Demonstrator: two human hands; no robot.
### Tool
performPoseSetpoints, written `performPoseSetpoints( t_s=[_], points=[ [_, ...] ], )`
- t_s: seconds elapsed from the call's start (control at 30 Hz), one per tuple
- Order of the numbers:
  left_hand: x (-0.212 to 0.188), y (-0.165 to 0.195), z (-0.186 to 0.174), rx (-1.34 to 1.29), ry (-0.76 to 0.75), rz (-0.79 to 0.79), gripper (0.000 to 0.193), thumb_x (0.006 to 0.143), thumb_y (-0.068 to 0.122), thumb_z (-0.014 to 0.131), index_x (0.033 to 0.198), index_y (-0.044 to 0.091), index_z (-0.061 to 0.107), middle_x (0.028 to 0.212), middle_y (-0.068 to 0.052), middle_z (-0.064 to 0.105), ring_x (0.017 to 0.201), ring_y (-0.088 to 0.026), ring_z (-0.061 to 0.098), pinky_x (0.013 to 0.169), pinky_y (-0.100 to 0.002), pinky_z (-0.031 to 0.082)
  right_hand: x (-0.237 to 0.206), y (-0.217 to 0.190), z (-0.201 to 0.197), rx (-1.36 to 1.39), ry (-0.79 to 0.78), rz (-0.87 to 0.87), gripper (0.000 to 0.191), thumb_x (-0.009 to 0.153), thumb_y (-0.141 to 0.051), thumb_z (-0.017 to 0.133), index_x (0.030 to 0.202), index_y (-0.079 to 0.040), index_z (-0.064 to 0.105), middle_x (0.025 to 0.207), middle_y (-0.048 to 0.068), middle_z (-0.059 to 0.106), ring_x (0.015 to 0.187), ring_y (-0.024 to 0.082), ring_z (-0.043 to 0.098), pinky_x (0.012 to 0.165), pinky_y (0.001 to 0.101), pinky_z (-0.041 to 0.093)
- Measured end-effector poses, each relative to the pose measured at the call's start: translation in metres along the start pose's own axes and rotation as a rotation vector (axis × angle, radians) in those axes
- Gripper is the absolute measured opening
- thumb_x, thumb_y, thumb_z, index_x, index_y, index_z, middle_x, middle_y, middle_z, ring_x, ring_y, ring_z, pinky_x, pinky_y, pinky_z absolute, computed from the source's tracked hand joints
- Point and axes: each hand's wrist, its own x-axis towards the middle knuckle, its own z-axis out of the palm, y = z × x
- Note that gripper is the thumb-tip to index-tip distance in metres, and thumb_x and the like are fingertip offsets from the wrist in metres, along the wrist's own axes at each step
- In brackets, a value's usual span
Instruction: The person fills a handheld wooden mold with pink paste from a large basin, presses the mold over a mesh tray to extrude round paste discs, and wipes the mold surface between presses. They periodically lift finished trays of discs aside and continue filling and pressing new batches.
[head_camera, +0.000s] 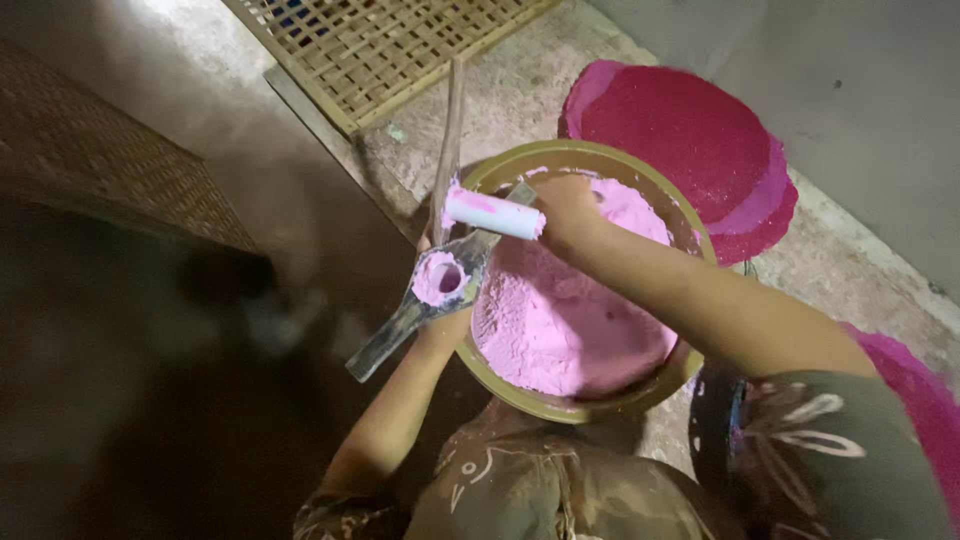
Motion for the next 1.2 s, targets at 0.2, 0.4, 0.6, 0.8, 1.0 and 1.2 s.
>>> performPoseSetpoints(
  t_s=[0.2, 0.4, 0.6, 0.8, 1.0, 1.2],
  points=[
    [0.012, 0.020, -0.016, -0.050, 0.023, -0.012, 0.027, 0.091, 0.011, 0.071, 0.117, 0.005, 0.069, 0.124, -0.022, 0.064, 0.113, -0.039, 0.063, 0.096, -0.046, 0.050, 0.011, -0.057, -0.015, -0.106, -0.125, -0.223, 0.022, 0.093, -0.028, 0.061, 0.092, -0.010, 0.073, 0.089, 0.014, 0.074, 0.081, 0.032, 0.073, 0.070, 0.0477, 0.058],
    [0.005, 0.015, -0.015, -0.076, 0.000, -0.019, 0.040, 0.092, 0.014, 0.071, 0.129, 0.002, 0.059, 0.124, -0.021, 0.065, 0.114, -0.038, 0.063, 0.097, -0.045, 0.050, -0.034, -0.068, -0.002, -0.157, -0.211, -0.486, 0.027, 0.093, -0.035, 0.062, 0.088, -0.011, 0.073, 0.089, 0.012, 0.074, 0.084, 0.032, 0.074, 0.074, 0.0488, 0.059],
    [0.006, 0.011, -0.014, -0.046, -0.026, -0.011, 0.056, 0.092, 0.020, 0.074, 0.138, -0.001, 0.051, 0.122, -0.022, 0.065, 0.113, -0.037, 0.064, 0.097, -0.044, 0.051, -0.101, -0.009, -0.016, 0.181, -0.288, -0.338, 0.028, 0.086, -0.035, 0.065, 0.097, -0.013, 0.077, 0.088, 0.018, 0.074, 0.082, 0.040, 0.071, 0.074, 0.0529, 0.055],
    [0.039, 0.023, -0.012, 0.420, -0.051, 0.300, 0.061, 0.089, 0.031, 0.073, 0.141, 0.013, 0.047, 0.127, -0.011, 0.067, 0.125, -0.034, 0.061, 0.103, -0.046, 0.050, -0.178, 0.048, -0.060, 0.637, -0.211, -0.226, 0.034, 0.090, -0.023, 0.062, 0.119, -0.015, 0.076, 0.089, 0.014, 0.076, 0.078, 0.030, 0.072, 0.075, 0.0437, 0.054],
    [0.028, 0.071, -0.004, 0.092, -0.427, 0.145, 0.070, 0.094, 0.043, 0.068, 0.153, 0.015, 0.045, 0.146, -0.009, 0.059, 0.131, -0.033, 0.059, 0.111, -0.047, 0.047, -0.215, 0.084, -0.076, 1.185, -0.300, 0.002, 0.033, 0.101, -0.025, 0.057, 0.125, -0.011, 0.076, 0.084, 0.012, 0.067, 0.066, 0.017, 0.056, 0.059, 0.0349, 0.047],
    [0.029, 0.091, 0.015, 0.099, -0.783, -0.164, 0.063, 0.090, 0.040, 0.070, 0.142, 0.012, 0.052, 0.136, -0.017, 0.058, 0.123, -0.035, 0.058, 0.103, -0.045, 0.046, -0.222, 0.067, -0.094, 0.298, 0.015, 0.040, 0.026, 0.092, -0.028, 0.064, 0.115, -0.021, 0.074, 0.084, 0.006, 0.074, 0.073, 0.026, 0.072, 0.062, 0.0411, 0.054]
  ],
)
